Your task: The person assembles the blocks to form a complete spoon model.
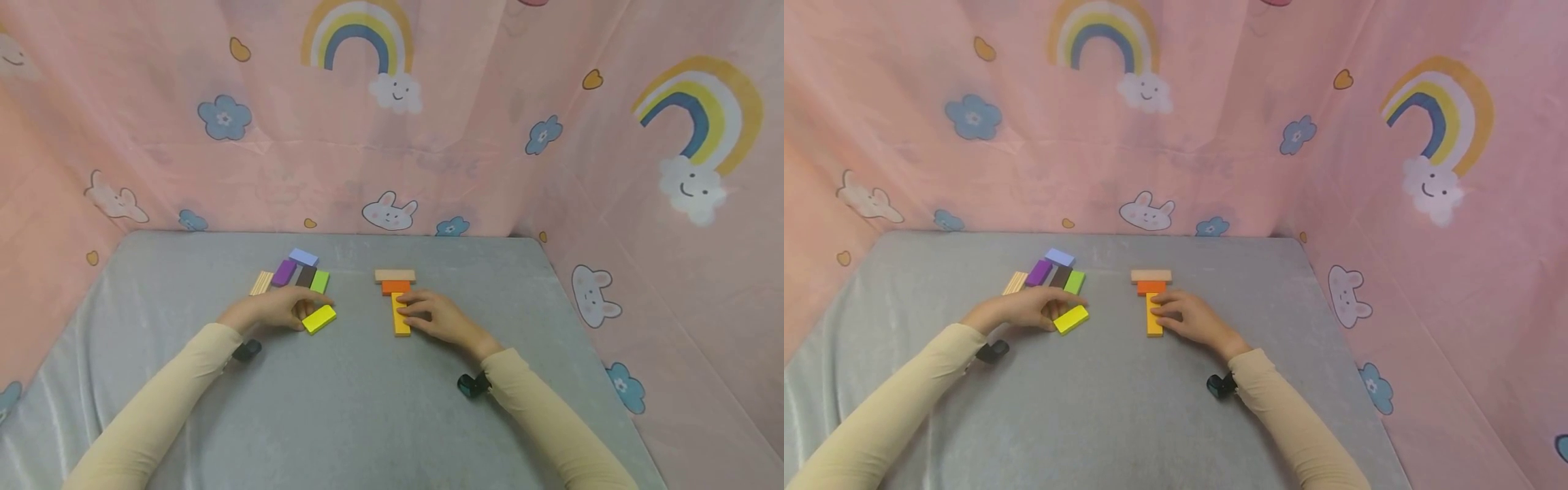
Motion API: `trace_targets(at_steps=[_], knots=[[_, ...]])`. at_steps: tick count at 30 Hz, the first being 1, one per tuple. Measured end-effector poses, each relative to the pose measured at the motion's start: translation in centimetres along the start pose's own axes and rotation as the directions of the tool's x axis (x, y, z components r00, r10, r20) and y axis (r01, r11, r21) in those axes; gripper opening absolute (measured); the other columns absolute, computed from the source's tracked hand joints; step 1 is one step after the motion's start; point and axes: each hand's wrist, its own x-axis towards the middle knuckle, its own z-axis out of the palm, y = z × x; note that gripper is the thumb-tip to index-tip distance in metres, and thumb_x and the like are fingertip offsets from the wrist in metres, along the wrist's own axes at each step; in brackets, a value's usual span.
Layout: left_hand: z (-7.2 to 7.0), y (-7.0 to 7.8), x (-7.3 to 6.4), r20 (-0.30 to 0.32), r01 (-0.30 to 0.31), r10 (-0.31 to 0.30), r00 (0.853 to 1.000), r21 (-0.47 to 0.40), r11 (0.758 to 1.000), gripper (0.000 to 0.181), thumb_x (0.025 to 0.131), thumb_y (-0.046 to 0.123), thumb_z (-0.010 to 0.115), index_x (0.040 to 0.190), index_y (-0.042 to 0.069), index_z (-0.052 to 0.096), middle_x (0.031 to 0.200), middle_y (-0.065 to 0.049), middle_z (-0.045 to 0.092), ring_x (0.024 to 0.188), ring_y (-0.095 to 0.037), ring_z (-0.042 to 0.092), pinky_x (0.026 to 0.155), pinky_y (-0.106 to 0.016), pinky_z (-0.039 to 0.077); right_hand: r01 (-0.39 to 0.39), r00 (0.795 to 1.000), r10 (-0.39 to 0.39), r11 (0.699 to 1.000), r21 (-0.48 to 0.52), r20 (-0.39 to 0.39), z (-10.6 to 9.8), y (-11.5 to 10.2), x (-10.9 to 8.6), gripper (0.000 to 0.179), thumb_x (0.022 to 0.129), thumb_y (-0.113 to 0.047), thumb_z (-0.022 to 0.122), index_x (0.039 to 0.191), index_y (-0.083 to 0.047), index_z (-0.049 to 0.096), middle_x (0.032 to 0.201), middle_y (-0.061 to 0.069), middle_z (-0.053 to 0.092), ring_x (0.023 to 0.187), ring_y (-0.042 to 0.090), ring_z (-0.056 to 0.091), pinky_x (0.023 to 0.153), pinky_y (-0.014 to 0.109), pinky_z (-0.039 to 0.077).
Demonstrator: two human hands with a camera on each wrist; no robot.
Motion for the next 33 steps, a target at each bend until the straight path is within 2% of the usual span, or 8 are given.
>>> trace_targets(at_steps=[12,18,21,23,27,33], knots=[[0.1,0.1,0.0,-0.017,-0.010,0.010,1.000,0.000,1.000,0.065,0.082,0.001,0.075,0.140,0.023,0.056,0.101,0.000,0.061,0.091,-0.015,0.054,0.079,-0.024,0.051,0.014,1.000,-0.013,1.000,0.012,-0.013,0.0,-0.1,-0.1,0.027,0.091,-0.021,0.071,0.117,-0.014,0.074,0.134,0.002,0.065,0.129,0.024,0.058,0.110,0.046,0.046],[1.0,0.8,0.1,-0.063,-0.075,0.075,0.995,0.005,0.997,0.062,0.082,0.010,0.079,0.139,0.020,0.056,0.121,0.000,0.063,0.109,-0.016,0.060,0.094,-0.032,0.054,0.007,1.000,-0.007,1.000,0.008,-0.011,0.0,0.0,-0.1,0.026,0.092,-0.022,0.070,0.117,-0.014,0.074,0.133,0.002,0.065,0.129,0.024,0.058,0.110,0.045,0.046],[1.6,1.3,0.5,-0.078,-0.117,0.116,0.990,-0.008,0.993,0.062,0.082,0.017,0.081,0.138,0.019,0.055,0.132,-0.002,0.061,0.119,-0.021,0.060,0.099,-0.037,0.054,-0.005,1.000,0.005,1.000,0.016,-0.004,0.0,-0.1,-0.1,0.026,0.092,-0.022,0.070,0.117,-0.014,0.074,0.134,0.001,0.065,0.129,0.024,0.057,0.111,0.045,0.045],[2.1,1.8,0.7,-0.081,-0.125,0.123,0.989,-0.027,0.992,0.063,0.082,0.020,0.081,0.138,0.019,0.054,0.137,-0.001,0.059,0.125,-0.022,0.059,0.103,-0.038,0.053,-0.006,1.000,0.006,1.000,0.014,-0.004,0.0,-0.1,-0.1,0.026,0.093,-0.022,0.070,0.117,-0.015,0.074,0.134,0.001,0.065,0.129,0.024,0.057,0.111,0.045,0.045],[2.9,2.7,1.3,-0.105,-0.142,0.137,0.985,-0.037,0.989,0.063,0.080,0.022,0.082,0.137,0.019,0.055,0.136,0.002,0.061,0.123,-0.019,0.060,0.106,-0.039,0.051,0.001,1.000,-0.001,1.000,-0.001,-0.007,0.0,-0.1,0.0,0.025,0.093,-0.021,0.069,0.117,-0.016,0.074,0.133,0.001,0.065,0.128,0.024,0.058,0.110,0.046,0.046],[3.9,3.9,2.2,-0.149,-0.195,0.188,0.971,-0.030,0.980,0.063,0.078,0.025,0.084,0.134,0.019,0.057,0.129,0.004,0.063,0.114,-0.014,0.061,0.104,-0.038,0.052,-0.019,1.000,0.019,1.000,-0.013,0.005,0.0,0.0,0.1,0.024,0.094,-0.021,0.068,0.117,-0.017,0.074,0.133,0.000,0.065,0.128,0.022,0.058,0.110,0.045,0.047]])
